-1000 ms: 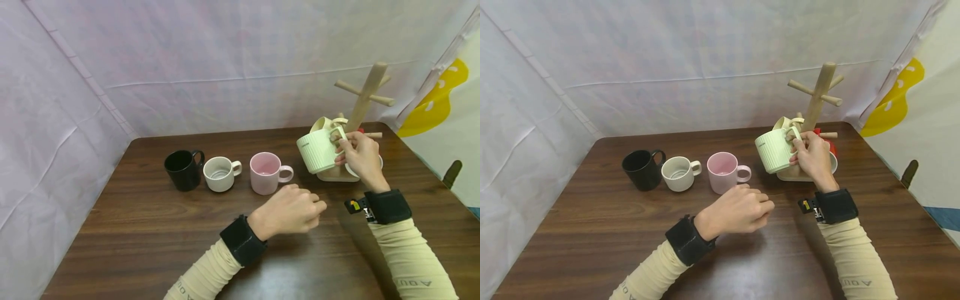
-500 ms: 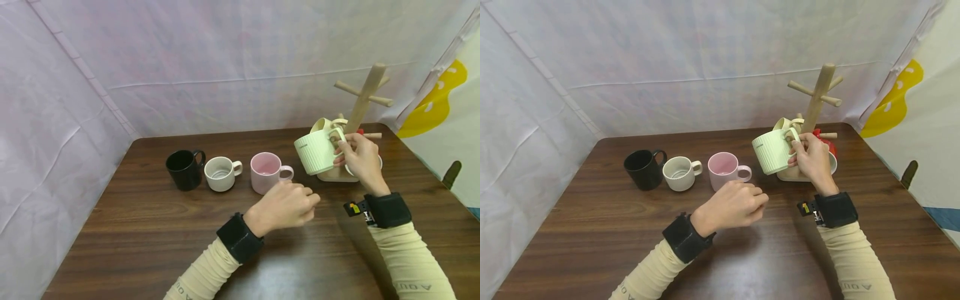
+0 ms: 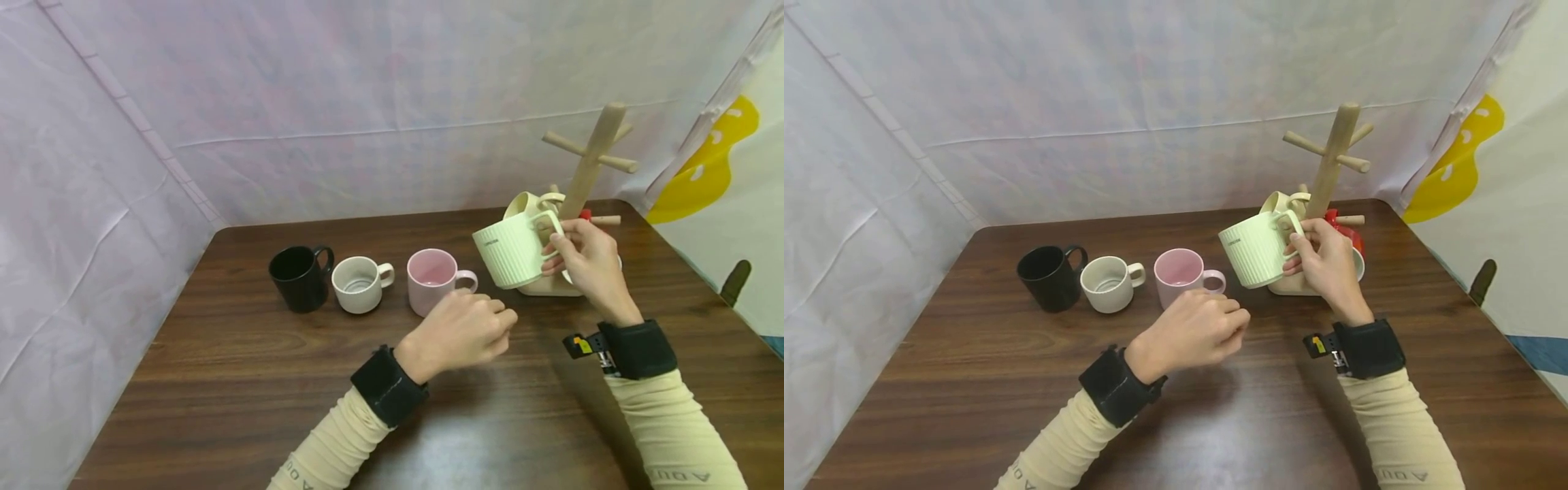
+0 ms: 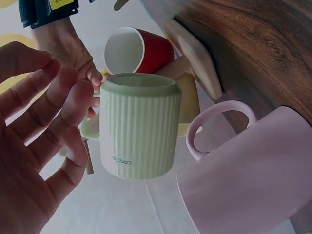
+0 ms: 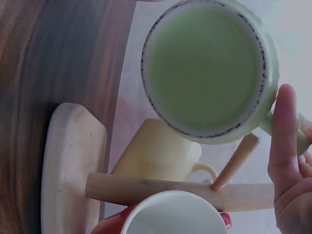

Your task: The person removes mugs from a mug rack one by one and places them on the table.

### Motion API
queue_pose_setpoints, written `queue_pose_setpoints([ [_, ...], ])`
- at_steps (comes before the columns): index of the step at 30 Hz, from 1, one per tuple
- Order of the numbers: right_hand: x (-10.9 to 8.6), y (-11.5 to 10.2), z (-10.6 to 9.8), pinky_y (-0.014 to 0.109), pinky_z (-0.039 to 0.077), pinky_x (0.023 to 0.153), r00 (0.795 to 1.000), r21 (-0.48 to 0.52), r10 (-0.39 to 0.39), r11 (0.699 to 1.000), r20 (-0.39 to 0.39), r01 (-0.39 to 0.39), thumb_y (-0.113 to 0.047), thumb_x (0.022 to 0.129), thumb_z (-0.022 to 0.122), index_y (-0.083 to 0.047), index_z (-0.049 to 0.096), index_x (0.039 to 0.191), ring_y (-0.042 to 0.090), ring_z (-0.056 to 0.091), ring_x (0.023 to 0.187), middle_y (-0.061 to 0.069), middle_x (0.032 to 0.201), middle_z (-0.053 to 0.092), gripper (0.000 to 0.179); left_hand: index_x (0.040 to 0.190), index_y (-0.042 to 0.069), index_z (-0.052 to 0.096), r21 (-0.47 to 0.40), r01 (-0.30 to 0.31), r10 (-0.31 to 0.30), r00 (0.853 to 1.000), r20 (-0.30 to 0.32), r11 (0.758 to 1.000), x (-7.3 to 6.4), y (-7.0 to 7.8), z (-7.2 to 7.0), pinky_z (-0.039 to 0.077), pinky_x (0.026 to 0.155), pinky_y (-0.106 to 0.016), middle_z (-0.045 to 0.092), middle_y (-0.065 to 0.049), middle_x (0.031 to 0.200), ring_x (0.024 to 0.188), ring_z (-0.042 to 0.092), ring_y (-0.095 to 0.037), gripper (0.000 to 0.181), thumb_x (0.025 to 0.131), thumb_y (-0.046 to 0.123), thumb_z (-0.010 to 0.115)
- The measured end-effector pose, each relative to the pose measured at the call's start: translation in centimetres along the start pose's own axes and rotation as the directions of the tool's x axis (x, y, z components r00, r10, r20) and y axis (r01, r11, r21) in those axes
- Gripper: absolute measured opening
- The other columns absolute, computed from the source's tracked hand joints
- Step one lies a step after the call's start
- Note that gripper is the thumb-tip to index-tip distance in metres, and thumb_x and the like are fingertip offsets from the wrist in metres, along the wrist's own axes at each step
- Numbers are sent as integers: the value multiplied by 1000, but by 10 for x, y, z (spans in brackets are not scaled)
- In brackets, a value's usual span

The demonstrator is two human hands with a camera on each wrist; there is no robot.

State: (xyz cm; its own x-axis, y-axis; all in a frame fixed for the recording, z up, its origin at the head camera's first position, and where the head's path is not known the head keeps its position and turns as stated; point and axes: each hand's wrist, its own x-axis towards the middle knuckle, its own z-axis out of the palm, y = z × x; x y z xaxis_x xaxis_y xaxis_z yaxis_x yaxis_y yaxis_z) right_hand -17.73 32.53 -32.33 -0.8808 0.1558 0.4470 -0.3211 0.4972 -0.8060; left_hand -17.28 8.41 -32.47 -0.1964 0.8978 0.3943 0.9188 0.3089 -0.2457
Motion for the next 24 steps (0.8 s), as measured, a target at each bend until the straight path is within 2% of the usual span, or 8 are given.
queue_pose_setpoints([
  [4, -2, 0, -1, 22, 55, 55, 1000, 31, -19, 999, 8, 18, 1, 102, 54, 17, 55, 116, 8, 68, 58, 1, 79, 69, 21, 81, 20, 66, 4, 13, -13, 1000, -14, 1000, -1, -1, 1, 49, 61, -27, 63, 9, 75, 69, 64, -8, 11, 91, 21, 64],
  [9, -4, 0, -2, 27, 57, 55, 998, 120, -62, 991, 15, 59, 3, 102, 55, 18, 53, 113, 10, 69, 58, 3, 79, 69, 19, 80, 19, 66, -11, 43, -43, 997, -61, 999, -3, -5, 2, 48, 60, -28, 63, 7, 74, 67, 64, -9, 10, 90, 21, 66],
  [12, -4, 0, -1, 29, 57, 55, 996, 216, -84, 973, 19, 78, 5, 101, 55, 17, 54, 110, 12, 69, 58, 6, 79, 69, 16, 79, 17, 65, -35, 59, -63, 994, -94, 998, -3, -6, 2, 48, 58, -29, 63, 6, 73, 65, 63, -10, 10, 89, 19, 66],
  [18, -5, 0, 1, 29, 57, 55, 994, 383, -109, 919, 26, 91, 9, 99, 54, 17, 54, 108, 15, 70, 59, 9, 80, 69, 12, 79, 15, 65, -74, 93, -104, 983, -152, 993, -4, -9, 3, 46, 53, -28, 61, 6, 71, 62, 61, -11, 10, 87, 17, 68],
  [24, -6, -1, 1, 30, 57, 56, 994, 457, -108, 886, 30, 82, 13, 97, 55, 17, 53, 108, 17, 71, 59, 10, 80, 70, 12, 80, 14, 65, -109, 134, -153, 969, -194, 985, -6, -13, 3, 47, 51, -28, 63, 5, 74, 64, 61, -12, 9, 88, 16, 69],
])
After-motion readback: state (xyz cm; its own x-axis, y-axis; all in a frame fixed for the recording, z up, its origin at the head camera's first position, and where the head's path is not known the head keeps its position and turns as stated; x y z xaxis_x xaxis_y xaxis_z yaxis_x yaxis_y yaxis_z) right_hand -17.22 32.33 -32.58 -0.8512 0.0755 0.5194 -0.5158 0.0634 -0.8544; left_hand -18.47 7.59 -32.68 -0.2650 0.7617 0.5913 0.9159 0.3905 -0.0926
